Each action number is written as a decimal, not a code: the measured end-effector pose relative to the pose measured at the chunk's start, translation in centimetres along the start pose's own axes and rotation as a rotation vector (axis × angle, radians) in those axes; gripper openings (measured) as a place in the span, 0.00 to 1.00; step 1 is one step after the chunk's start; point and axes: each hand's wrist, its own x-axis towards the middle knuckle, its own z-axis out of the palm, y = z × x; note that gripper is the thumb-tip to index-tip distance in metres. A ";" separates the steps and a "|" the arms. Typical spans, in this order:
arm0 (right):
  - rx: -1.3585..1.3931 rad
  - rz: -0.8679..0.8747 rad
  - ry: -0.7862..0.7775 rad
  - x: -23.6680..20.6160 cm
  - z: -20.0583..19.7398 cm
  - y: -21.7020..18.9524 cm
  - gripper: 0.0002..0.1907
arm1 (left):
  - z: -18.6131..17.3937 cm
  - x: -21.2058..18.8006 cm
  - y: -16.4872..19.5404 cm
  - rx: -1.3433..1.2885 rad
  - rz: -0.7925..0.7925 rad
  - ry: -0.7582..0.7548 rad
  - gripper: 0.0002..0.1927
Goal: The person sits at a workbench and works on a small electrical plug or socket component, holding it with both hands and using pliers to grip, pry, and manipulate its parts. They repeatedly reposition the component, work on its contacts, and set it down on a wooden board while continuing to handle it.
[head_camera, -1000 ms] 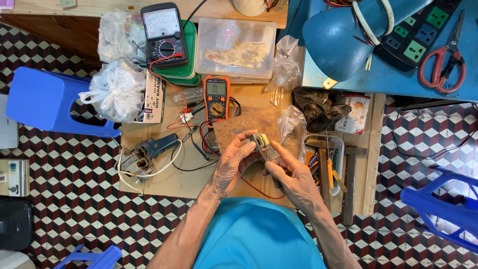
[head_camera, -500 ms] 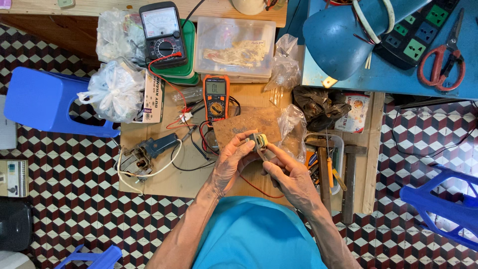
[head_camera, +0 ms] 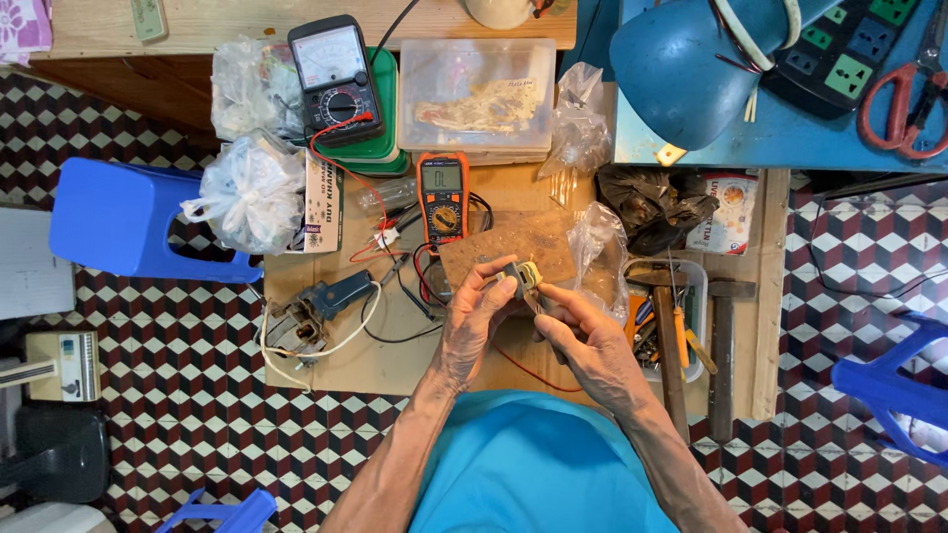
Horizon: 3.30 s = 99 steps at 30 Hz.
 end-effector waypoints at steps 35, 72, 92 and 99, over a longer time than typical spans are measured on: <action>0.029 0.053 -0.070 0.8 0.7 -1.8 0.36 | 1.2 0.5 -0.3 -0.003 -0.147 0.190 0.19; 0.218 0.099 0.012 1.1 2.8 -1.2 0.33 | -0.7 1.7 -2.4 0.385 -0.224 0.422 0.36; 0.393 0.133 -0.042 2.4 1.6 -0.9 0.26 | -1.6 0.3 -1.6 0.280 0.153 0.022 0.25; 0.303 0.114 0.011 2.1 2.1 -1.1 0.27 | -1.0 0.7 -2.4 0.300 0.166 0.102 0.26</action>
